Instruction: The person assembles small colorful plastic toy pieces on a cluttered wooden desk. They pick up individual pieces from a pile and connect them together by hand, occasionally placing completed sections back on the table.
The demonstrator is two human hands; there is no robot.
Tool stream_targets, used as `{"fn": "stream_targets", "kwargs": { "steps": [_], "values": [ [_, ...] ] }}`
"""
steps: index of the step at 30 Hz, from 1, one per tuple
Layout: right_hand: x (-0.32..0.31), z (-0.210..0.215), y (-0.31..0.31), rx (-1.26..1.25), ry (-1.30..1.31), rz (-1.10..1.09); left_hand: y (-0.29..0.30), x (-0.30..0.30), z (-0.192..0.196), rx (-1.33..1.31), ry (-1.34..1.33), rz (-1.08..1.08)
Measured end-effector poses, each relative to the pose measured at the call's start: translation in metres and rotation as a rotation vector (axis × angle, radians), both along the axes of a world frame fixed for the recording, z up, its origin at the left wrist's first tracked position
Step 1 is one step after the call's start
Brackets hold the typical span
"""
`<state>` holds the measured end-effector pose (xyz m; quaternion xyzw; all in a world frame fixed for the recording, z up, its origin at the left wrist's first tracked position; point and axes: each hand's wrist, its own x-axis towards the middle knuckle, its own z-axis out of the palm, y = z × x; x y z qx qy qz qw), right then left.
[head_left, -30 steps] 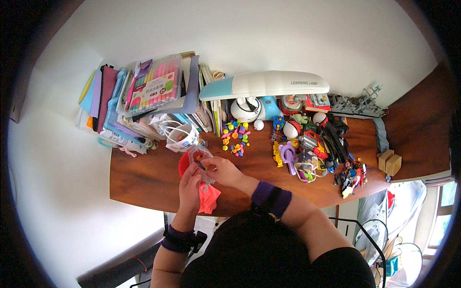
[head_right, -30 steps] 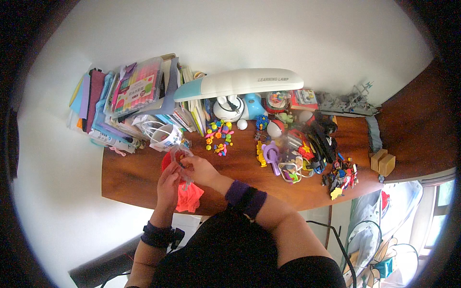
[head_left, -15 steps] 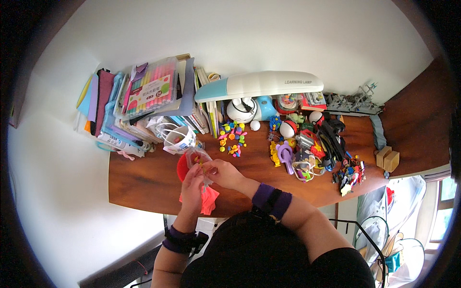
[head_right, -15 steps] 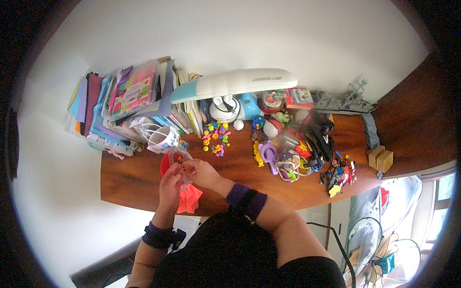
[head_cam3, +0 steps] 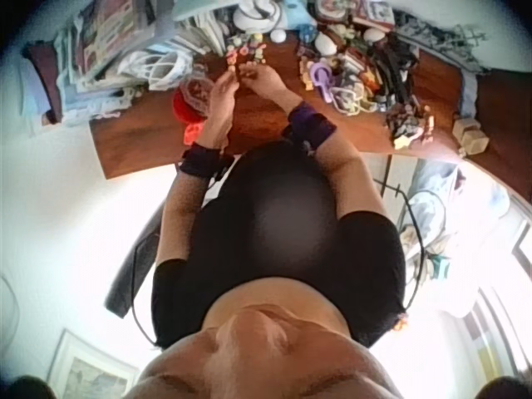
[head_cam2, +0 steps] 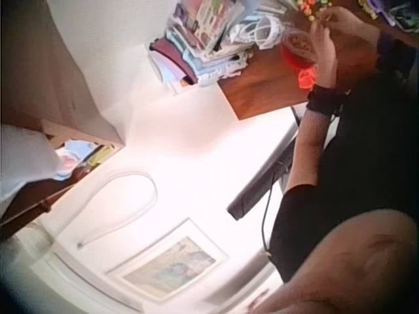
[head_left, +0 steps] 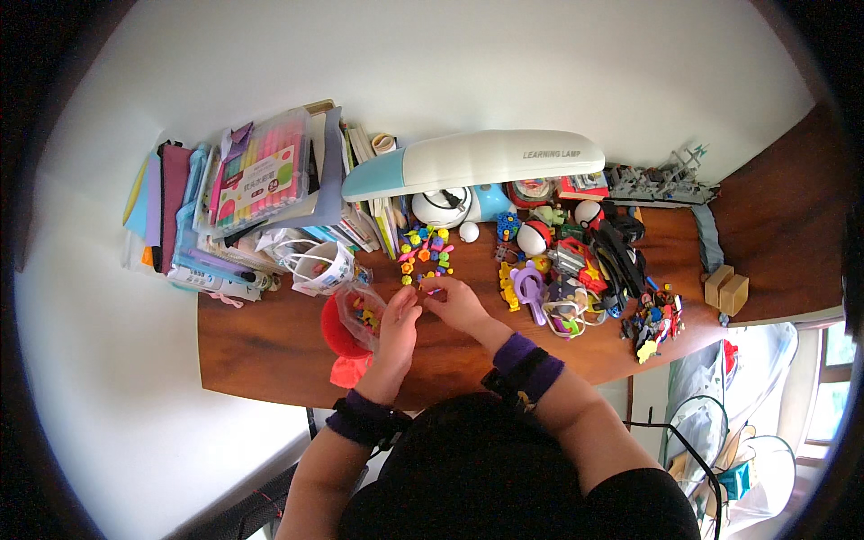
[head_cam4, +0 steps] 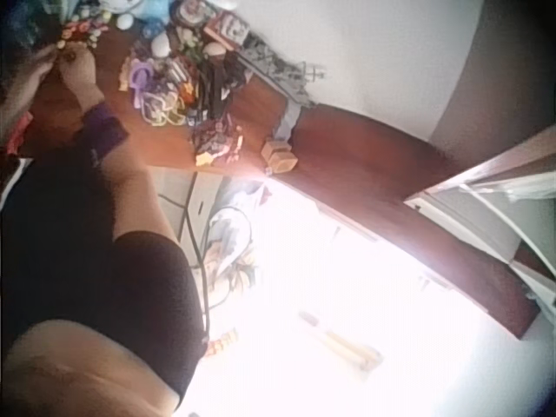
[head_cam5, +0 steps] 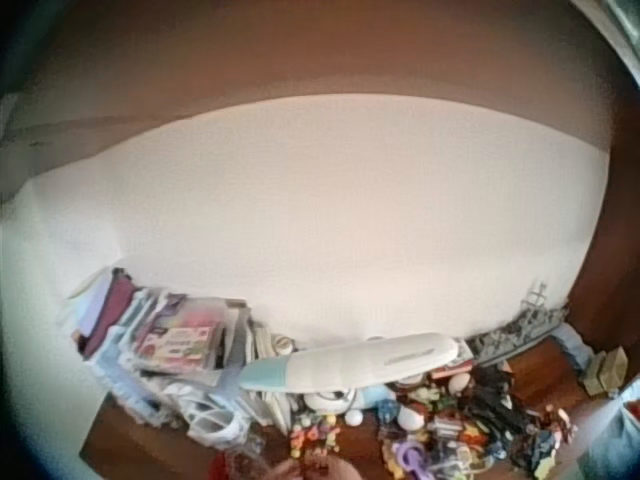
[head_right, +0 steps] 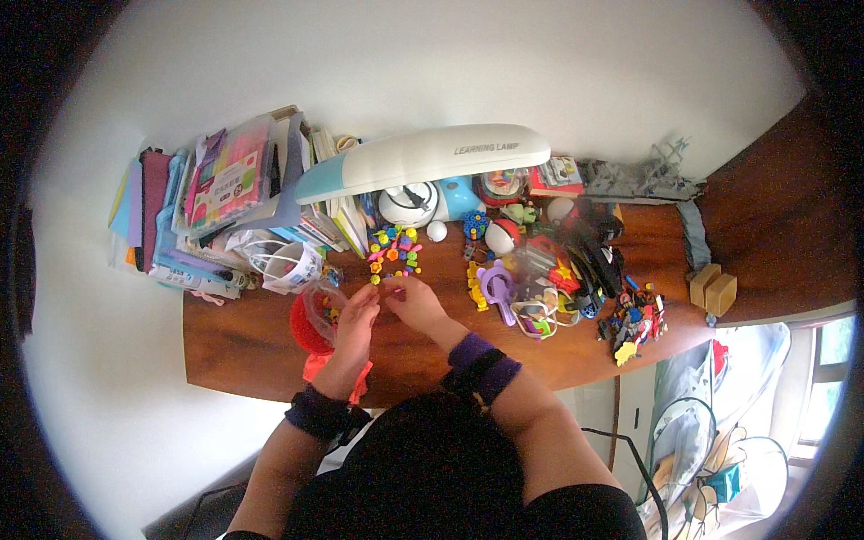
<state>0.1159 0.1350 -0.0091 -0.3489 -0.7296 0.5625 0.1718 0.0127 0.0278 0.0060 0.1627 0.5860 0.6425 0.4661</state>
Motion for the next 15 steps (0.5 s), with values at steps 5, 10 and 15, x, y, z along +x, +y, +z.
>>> {"fn": "stream_targets", "kwargs": {
  "steps": [5, 10, 15],
  "values": [
    [0.016, -0.042, 0.018, -0.065, -0.017, -0.096, 0.021, 0.003, -0.060, -0.034, -0.049, -0.022],
    [0.030, -0.065, 0.026, -0.073, -0.093, -0.118, 0.039, -0.003, -0.084, -0.101, 0.084, -0.208],
    [0.034, -0.080, 0.028, -0.148, -0.113, -0.139, 0.052, 0.010, -0.092, -0.130, 0.036, -0.072]
  ]
}}
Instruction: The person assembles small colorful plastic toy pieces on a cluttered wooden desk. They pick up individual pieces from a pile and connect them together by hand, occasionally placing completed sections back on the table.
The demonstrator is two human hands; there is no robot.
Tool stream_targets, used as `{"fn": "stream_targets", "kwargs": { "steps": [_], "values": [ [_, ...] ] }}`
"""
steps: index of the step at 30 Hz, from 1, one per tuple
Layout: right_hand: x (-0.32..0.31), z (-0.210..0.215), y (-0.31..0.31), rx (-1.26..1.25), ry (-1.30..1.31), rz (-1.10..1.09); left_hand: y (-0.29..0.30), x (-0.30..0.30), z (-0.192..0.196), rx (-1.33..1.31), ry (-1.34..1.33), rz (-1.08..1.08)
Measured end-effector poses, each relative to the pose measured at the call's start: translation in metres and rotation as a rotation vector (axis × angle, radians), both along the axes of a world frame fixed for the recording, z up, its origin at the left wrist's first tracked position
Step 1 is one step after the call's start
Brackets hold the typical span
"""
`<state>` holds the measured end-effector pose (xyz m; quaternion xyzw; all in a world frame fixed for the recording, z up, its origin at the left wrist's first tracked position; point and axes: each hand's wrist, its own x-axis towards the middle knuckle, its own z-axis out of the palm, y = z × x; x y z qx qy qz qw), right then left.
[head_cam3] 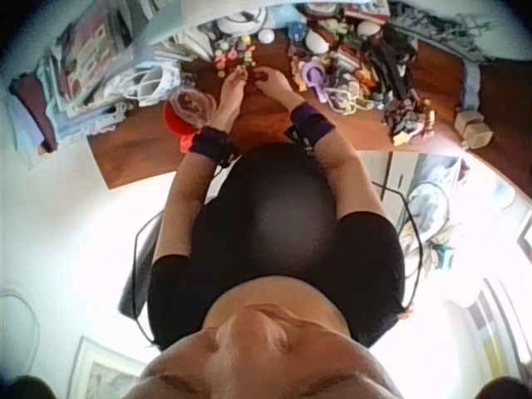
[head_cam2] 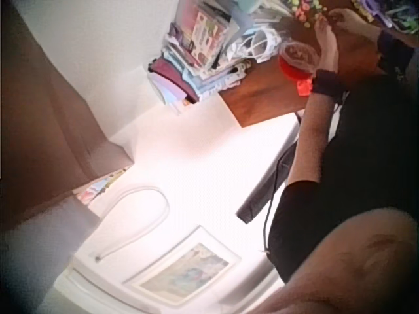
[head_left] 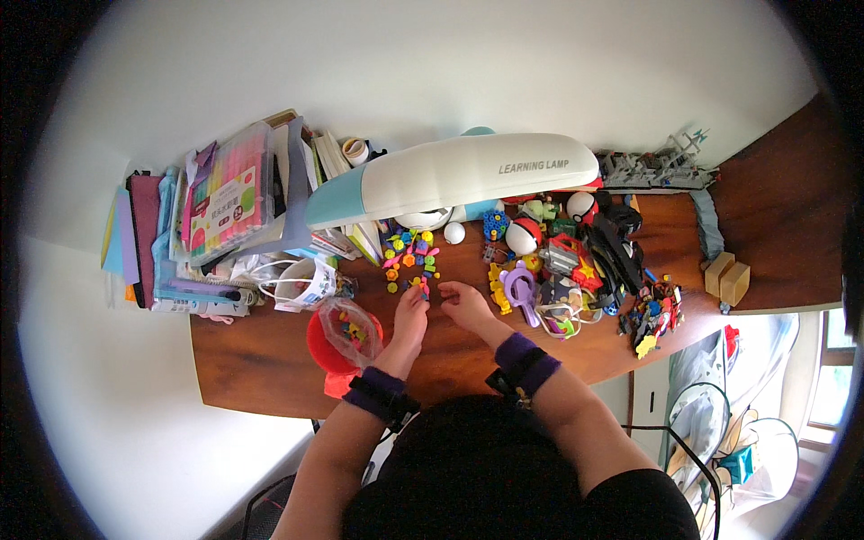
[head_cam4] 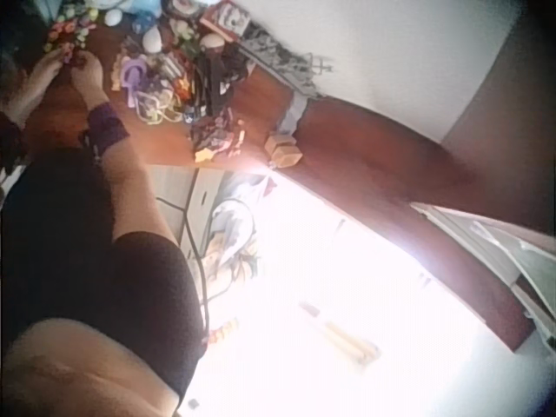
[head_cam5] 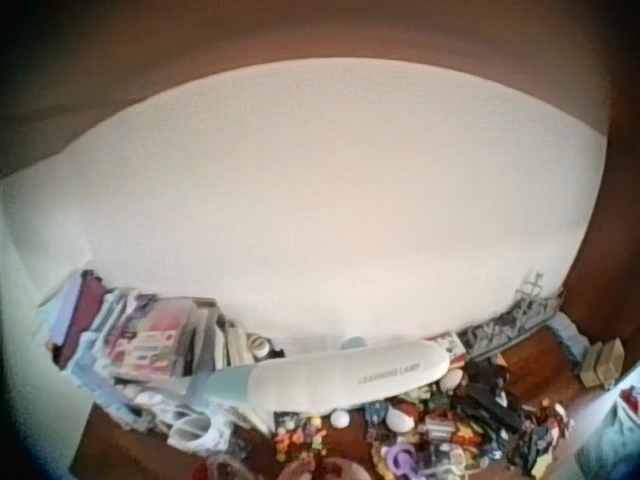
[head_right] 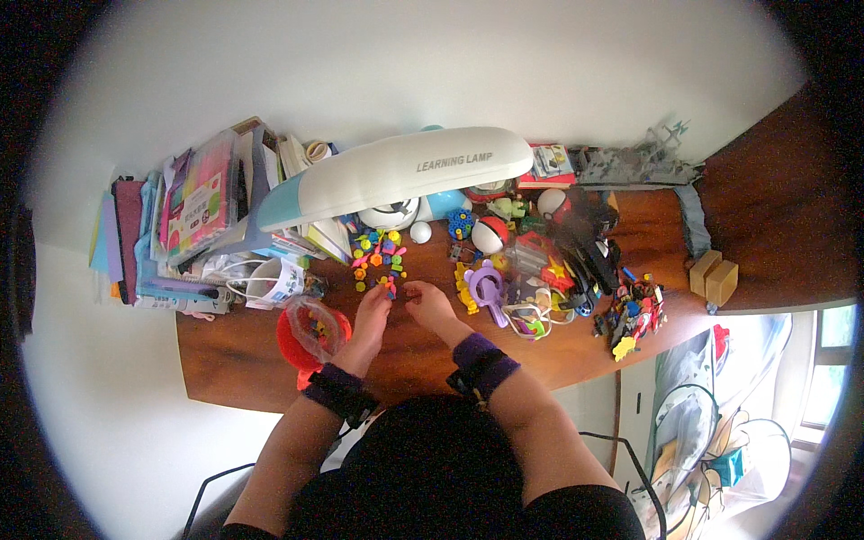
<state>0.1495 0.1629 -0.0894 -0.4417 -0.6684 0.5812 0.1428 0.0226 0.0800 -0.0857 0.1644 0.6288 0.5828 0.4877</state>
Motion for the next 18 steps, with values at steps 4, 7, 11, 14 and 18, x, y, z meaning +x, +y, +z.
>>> {"fn": "stream_targets", "kwargs": {
  "steps": [4, 7, 11, 14, 18],
  "values": [
    [-0.004, -0.008, 0.001, 0.046, -0.040, 0.051, 0.008, 0.001, -0.019, -0.067, -0.019, 0.016],
    [-0.011, 0.001, 0.002, 0.074, -0.068, 0.080, 0.009, -0.001, -0.033, -0.081, 0.002, 0.044],
    [-0.016, -0.014, 0.005, 0.083, -0.069, 0.094, 0.014, 0.000, -0.026, -0.101, -0.018, 0.002],
    [-0.019, -0.006, 0.004, 0.068, -0.076, 0.110, 0.012, -0.002, -0.027, -0.109, -0.033, 0.005],
    [-0.020, -0.004, 0.004, 0.072, -0.088, 0.119, 0.012, -0.003, -0.026, -0.115, -0.038, -0.020]
  ]
}}
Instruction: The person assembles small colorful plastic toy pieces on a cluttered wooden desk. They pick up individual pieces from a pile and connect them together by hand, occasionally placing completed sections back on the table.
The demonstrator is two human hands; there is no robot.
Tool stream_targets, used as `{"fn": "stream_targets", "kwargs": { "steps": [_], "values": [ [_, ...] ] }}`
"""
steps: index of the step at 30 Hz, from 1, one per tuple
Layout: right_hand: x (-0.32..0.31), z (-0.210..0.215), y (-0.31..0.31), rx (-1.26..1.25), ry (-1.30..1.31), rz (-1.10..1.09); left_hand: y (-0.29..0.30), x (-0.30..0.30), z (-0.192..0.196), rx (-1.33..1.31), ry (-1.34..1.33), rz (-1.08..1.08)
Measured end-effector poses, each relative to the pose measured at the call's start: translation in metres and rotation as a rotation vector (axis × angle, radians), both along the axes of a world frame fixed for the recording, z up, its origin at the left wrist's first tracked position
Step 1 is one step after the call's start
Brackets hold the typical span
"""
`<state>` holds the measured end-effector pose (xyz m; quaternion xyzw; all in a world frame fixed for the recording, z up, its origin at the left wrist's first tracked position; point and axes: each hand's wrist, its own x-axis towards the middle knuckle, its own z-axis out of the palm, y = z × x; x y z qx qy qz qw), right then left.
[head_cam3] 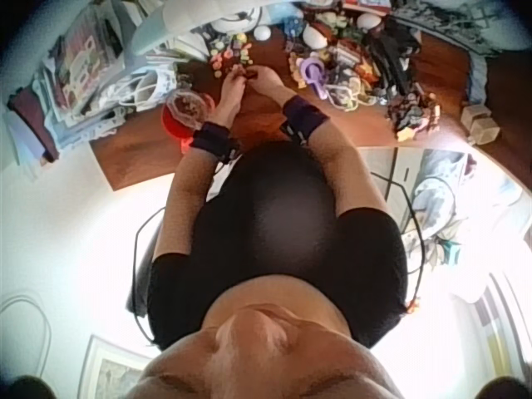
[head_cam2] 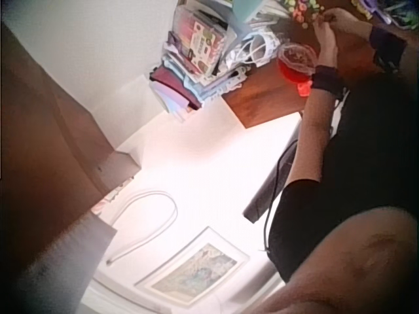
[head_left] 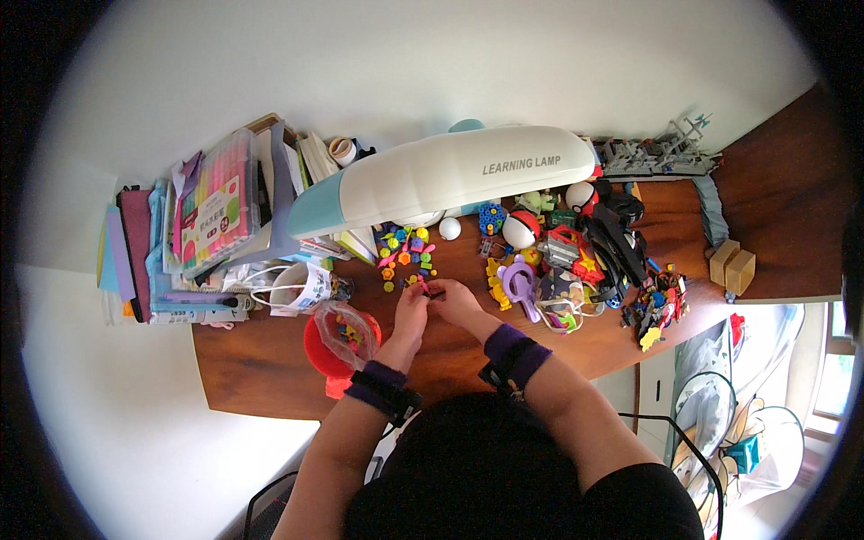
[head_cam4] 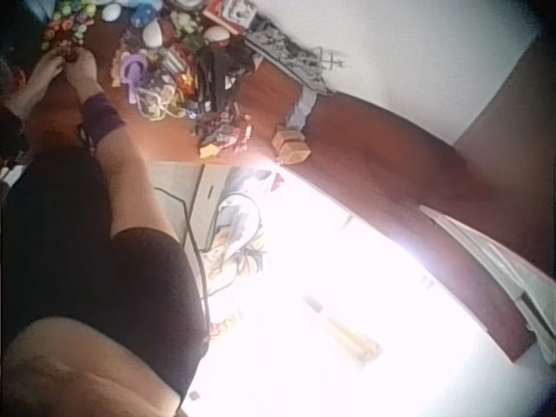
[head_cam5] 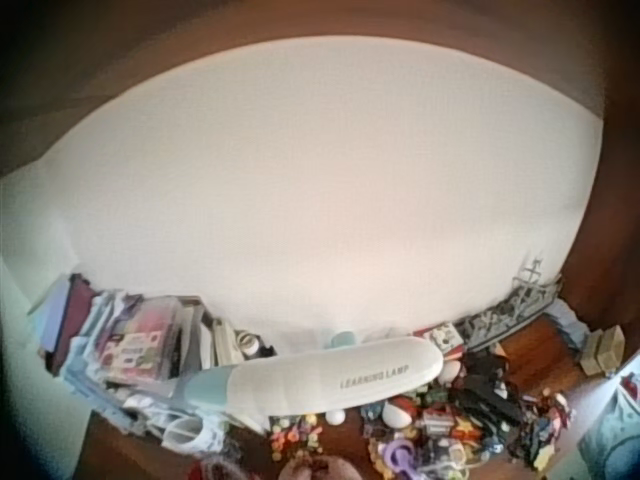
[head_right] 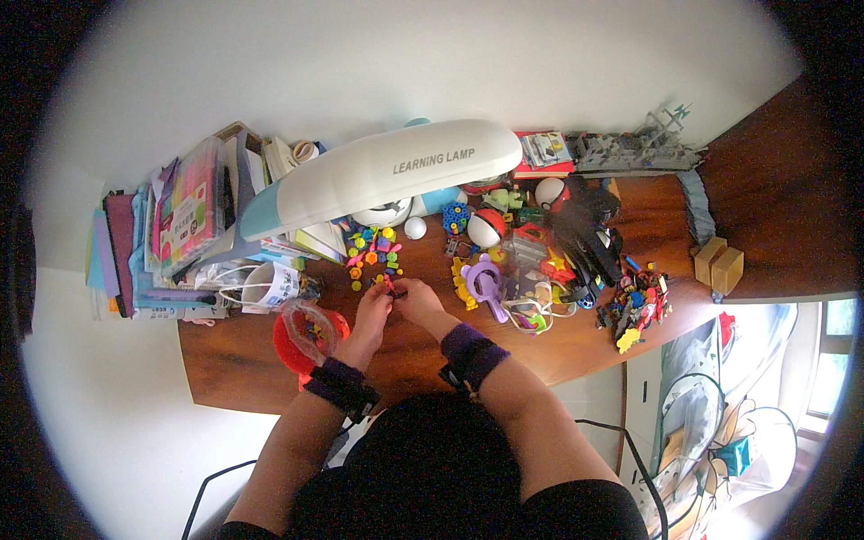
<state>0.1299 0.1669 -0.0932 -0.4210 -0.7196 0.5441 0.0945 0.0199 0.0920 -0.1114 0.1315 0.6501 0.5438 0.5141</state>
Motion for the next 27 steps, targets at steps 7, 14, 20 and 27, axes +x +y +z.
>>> {"fn": "stream_targets", "kwargs": {
  "steps": [7, 14, 20, 27],
  "values": [
    [0.005, 0.008, -0.006, -0.013, 0.007, -0.025, -0.005, 0.004, 0.001, 0.040, -0.024, 0.016],
    [0.012, 0.020, -0.014, 0.015, 0.106, -0.050, -0.010, 0.007, 0.021, 0.114, -0.012, -0.021],
    [0.010, 0.055, -0.021, 0.018, 0.209, -0.075, -0.024, 0.006, 0.071, 0.259, -0.037, -0.017],
    [-0.007, 0.112, -0.040, 0.061, 0.349, -0.026, -0.057, -0.002, 0.136, 0.366, 0.016, 0.056]
  ]
}}
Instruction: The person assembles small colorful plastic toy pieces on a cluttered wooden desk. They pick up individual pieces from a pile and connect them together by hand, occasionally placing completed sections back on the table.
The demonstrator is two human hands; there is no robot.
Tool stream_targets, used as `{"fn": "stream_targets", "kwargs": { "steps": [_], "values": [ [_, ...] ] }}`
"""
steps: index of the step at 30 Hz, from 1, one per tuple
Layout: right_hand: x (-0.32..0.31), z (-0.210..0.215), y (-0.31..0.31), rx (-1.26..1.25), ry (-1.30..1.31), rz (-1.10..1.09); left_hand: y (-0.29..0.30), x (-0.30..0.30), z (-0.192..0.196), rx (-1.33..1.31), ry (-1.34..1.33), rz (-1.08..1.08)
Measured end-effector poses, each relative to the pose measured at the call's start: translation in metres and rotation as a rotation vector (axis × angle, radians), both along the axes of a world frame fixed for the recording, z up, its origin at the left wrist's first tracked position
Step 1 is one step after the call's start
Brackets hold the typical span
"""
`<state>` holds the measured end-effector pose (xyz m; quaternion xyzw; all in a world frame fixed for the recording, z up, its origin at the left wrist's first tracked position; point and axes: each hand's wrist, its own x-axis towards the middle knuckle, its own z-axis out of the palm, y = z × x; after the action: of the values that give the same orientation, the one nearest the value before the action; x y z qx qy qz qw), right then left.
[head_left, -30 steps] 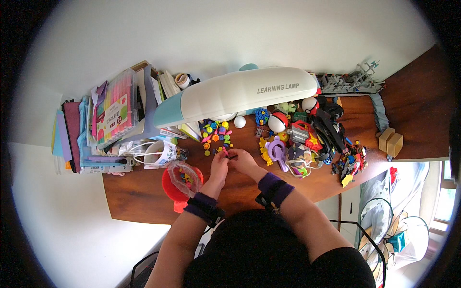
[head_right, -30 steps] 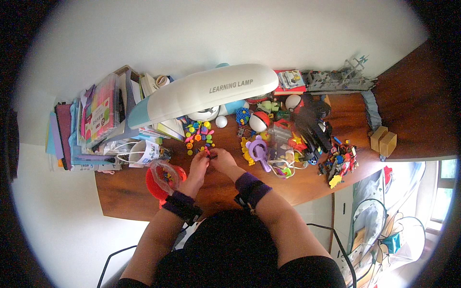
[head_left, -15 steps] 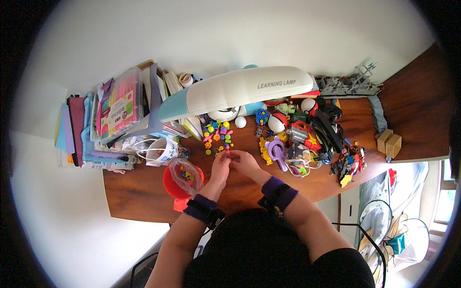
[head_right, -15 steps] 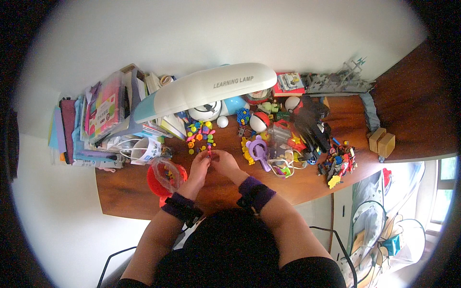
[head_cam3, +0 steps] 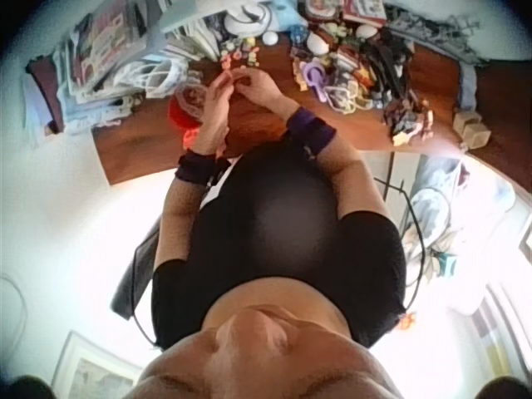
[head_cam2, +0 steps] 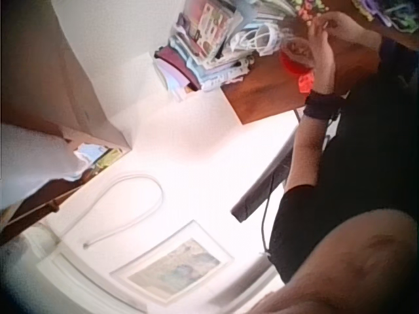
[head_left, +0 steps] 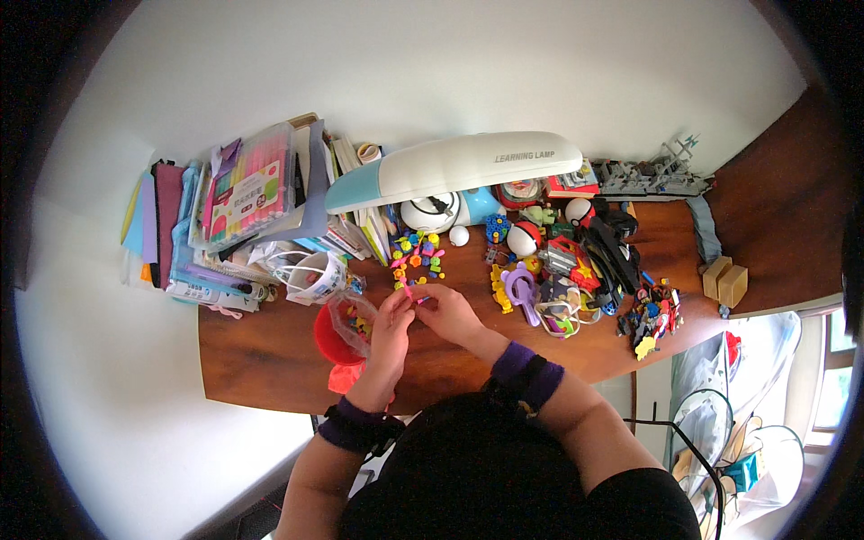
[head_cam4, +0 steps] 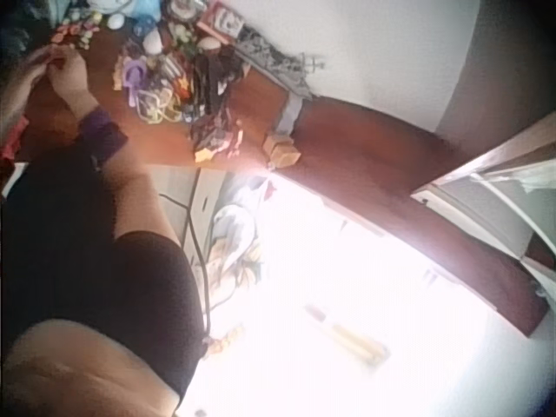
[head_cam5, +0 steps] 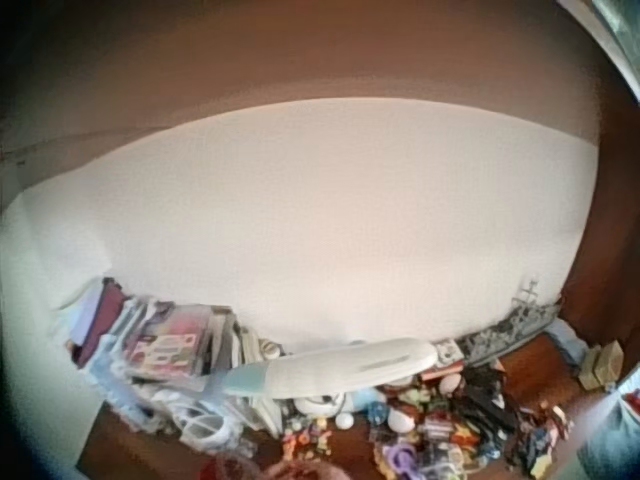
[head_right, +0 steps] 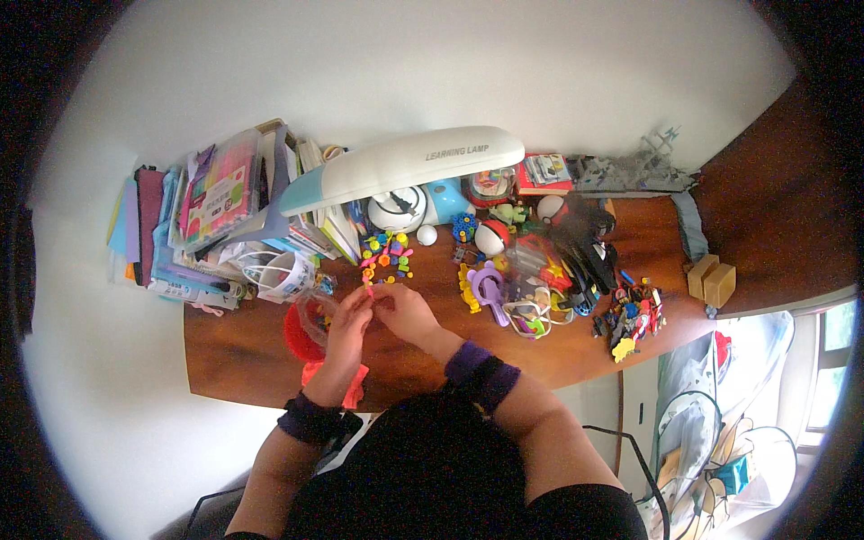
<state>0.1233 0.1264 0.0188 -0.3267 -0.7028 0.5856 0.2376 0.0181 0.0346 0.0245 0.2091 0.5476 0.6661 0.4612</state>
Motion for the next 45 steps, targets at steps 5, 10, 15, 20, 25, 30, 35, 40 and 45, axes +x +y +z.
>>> {"fn": "stream_targets", "kwargs": {
  "steps": [5, 10, 15, 20, 25, 30, 35, 40, 45],
  "values": [
    [-0.020, 0.019, -0.019, 0.027, 0.060, 0.133, -0.037, -0.013, 0.031, -0.035, 0.058, 0.051],
    [-0.036, 0.020, -0.039, 0.067, 0.001, 0.237, -0.069, -0.023, 0.034, 0.009, -0.009, 0.071],
    [-0.046, 0.006, -0.053, 0.085, 0.056, 0.299, -0.088, -0.024, 0.040, -0.029, -0.003, 0.141],
    [-0.040, -0.002, -0.053, 0.071, 0.044, 0.339, -0.106, -0.031, 0.020, -0.090, 0.071, 0.159],
    [-0.032, 0.000, -0.052, 0.006, 0.032, 0.303, -0.108, -0.030, 0.013, -0.080, 0.023, 0.167],
    [-0.028, -0.010, -0.047, 0.016, 0.044, 0.305, -0.095, -0.021, 0.017, -0.074, 0.069, 0.168],
    [-0.014, 0.001, -0.034, -0.046, 0.001, 0.273, -0.079, -0.016, 0.025, -0.018, 0.022, 0.091],
    [0.001, -0.020, -0.012, -0.050, -0.064, 0.140, -0.058, -0.008, 0.022, -0.029, 0.100, -0.008],
    [0.012, -0.039, 0.011, -0.018, -0.141, 0.052, -0.036, 0.000, 0.008, -0.032, 0.153, -0.075]
  ]
}}
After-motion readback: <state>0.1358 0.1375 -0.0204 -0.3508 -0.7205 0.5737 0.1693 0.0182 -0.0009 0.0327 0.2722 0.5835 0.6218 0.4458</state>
